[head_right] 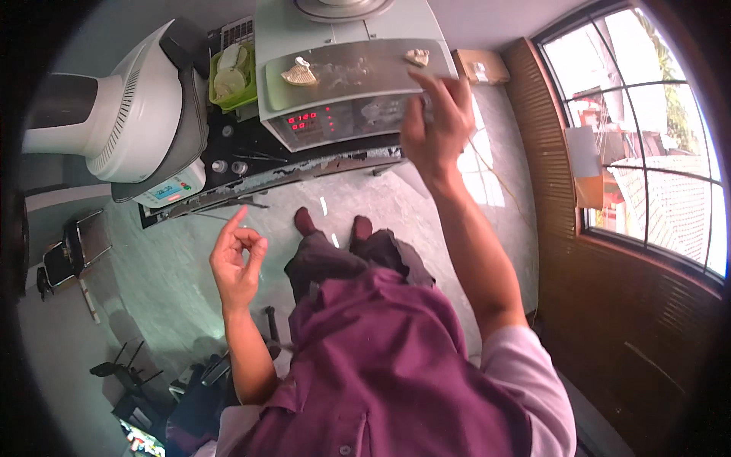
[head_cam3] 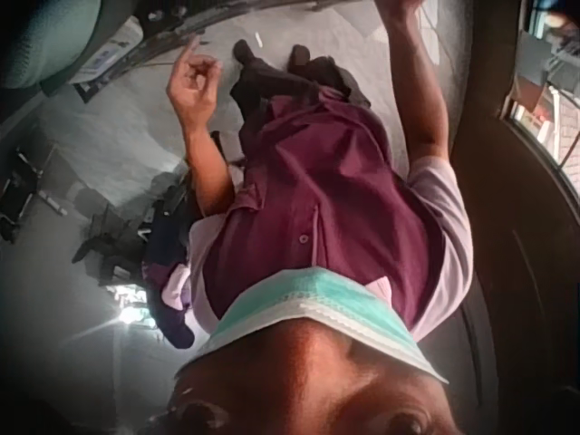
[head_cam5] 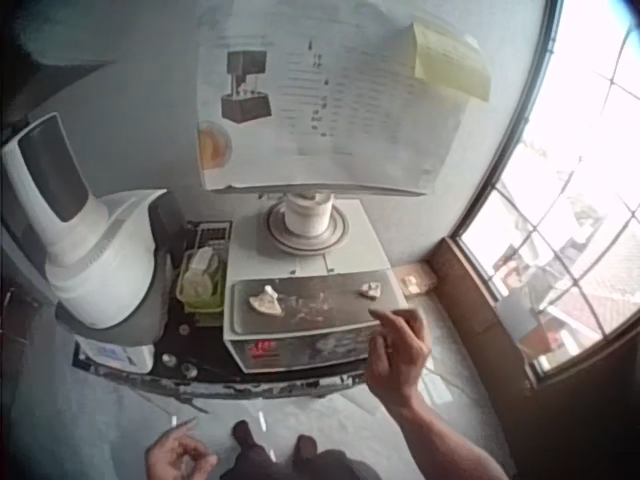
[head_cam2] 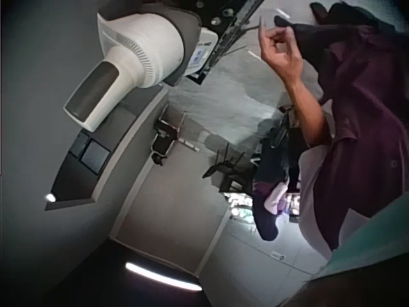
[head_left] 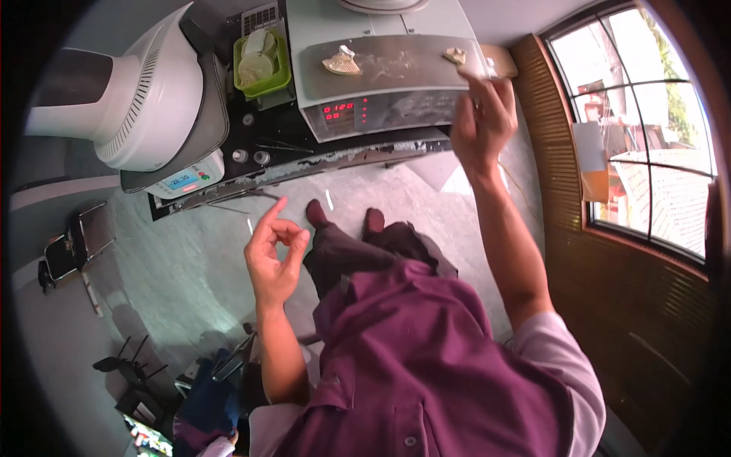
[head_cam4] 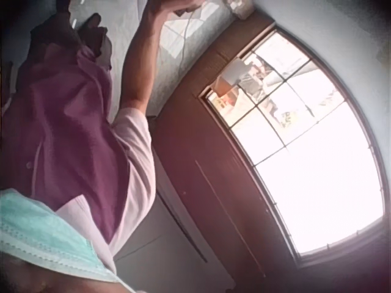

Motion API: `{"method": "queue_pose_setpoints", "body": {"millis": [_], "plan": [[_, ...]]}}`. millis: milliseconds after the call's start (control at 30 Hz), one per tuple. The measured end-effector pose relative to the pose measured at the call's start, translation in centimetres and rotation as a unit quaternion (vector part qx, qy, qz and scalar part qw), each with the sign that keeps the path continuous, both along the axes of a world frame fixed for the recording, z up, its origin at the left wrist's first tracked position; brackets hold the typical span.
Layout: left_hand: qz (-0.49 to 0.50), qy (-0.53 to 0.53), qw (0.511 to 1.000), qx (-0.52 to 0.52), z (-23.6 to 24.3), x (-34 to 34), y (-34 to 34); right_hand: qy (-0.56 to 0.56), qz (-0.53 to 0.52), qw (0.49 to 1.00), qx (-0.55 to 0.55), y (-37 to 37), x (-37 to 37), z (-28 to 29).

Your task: The person applies white porcelain paste to a dental crown model using a small spatula, then places the model into a dental furnace and operates the furnace control panel.

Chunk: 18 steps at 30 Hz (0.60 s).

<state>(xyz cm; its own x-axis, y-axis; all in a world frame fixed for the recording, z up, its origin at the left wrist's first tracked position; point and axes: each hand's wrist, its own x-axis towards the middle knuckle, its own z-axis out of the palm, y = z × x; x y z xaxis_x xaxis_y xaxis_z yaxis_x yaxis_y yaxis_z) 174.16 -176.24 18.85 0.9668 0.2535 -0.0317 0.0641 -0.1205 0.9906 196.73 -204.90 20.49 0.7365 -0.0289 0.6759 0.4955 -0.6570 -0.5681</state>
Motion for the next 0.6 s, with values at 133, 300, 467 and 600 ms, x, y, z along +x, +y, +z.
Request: {"method": "queue_pose_setpoints", "body": {"millis": [133, 300, 467, 600], "plan": [[-0.009, 0.006, 1.000, -0.009, -3.3, -0.2, -2.4, 0.087, -0.011, 0.996, 0.019, -2.7, -3.7, -5.2], [-0.021, 0.040, 0.998, 0.032, -4.9, -1.9, -5.0, 0.214, -0.011, 0.977, -0.013, -4.6, -5.0, -13.0], [-0.045, 0.121, 0.988, 0.081, -6.5, -6.1, -4.5, 0.250, -0.014, 0.968, -0.017, -4.8, -3.8, -16.1], [-0.056, 0.191, 0.976, 0.092, -8.5, -8.8, -2.8, 0.259, -0.029, 0.965, 0.012, -4.7, -2.5, -16.7]]}}
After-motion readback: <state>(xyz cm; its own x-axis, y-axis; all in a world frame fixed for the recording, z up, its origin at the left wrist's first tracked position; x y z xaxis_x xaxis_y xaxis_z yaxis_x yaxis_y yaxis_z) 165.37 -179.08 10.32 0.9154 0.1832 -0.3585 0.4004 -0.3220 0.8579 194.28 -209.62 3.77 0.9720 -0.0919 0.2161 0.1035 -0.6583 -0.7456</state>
